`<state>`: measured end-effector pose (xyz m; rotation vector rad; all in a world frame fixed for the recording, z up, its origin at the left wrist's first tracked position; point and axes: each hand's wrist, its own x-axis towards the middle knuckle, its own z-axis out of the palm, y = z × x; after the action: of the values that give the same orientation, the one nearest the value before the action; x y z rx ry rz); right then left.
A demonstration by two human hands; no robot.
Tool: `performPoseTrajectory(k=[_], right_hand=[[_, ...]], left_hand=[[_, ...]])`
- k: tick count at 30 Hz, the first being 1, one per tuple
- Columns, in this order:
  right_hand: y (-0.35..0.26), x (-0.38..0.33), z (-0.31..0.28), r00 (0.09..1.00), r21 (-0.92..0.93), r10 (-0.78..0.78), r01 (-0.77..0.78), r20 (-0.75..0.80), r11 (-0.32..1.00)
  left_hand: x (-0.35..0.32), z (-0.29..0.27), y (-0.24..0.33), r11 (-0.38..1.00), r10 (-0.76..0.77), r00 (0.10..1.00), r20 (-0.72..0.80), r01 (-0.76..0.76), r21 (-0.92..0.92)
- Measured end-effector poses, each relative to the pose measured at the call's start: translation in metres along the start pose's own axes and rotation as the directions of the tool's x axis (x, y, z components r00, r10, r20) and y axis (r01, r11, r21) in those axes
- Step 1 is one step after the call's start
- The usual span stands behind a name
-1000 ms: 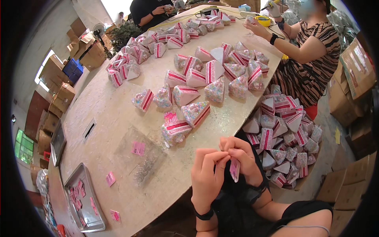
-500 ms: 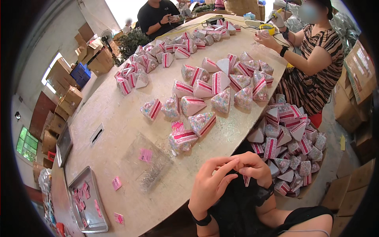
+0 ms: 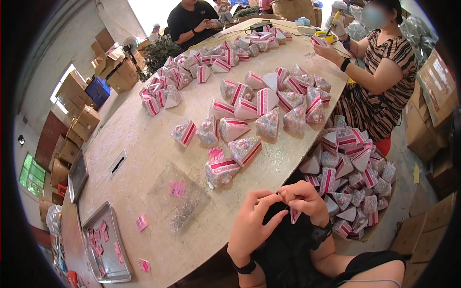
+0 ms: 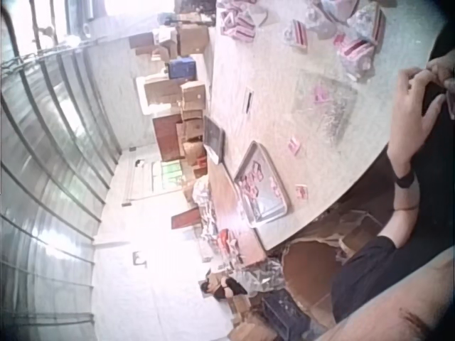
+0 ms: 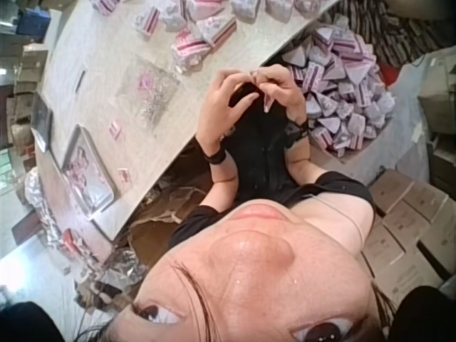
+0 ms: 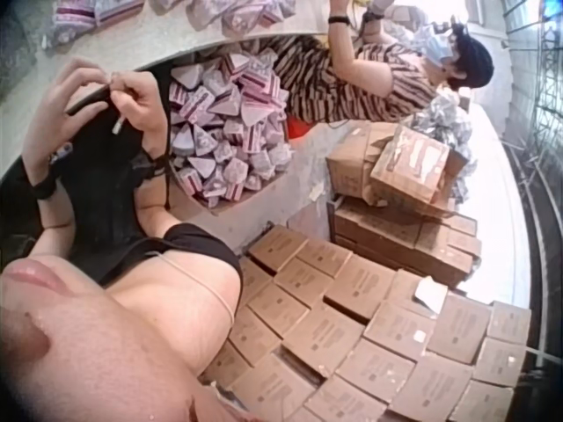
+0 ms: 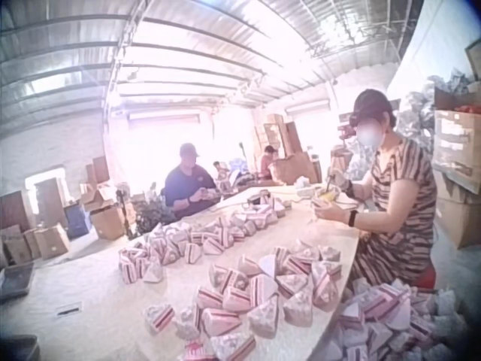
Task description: Packaging small colorful foam triangles into plastic bags and applying identification stickers.
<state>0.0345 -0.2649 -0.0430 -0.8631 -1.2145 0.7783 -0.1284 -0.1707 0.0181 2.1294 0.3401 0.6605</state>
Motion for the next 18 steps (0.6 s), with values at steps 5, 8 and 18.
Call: performPoseTrajectory(k=[5,8,18], right_hand=[[-0.002,-0.002,0.001,0.998,0.054,0.058,-0.059,0.005,0.997],[0.001,0.004,0.002,0.998,0.113,0.037,-0.042,0.048,0.993],[-0.010,0.007,0.019,0.957,-0.409,-0.118,0.000,-0.264,0.912]], left_hand=[[0.001,0.003,-0.011,0.986,0.151,0.987,-0.050,-0.146,0.084],[0.004,0.006,-0.011,0.970,0.202,0.974,-0.107,-0.183,0.162],[0.007,0.031,-0.009,0.924,-0.363,0.851,-0.379,0.278,-0.261]])
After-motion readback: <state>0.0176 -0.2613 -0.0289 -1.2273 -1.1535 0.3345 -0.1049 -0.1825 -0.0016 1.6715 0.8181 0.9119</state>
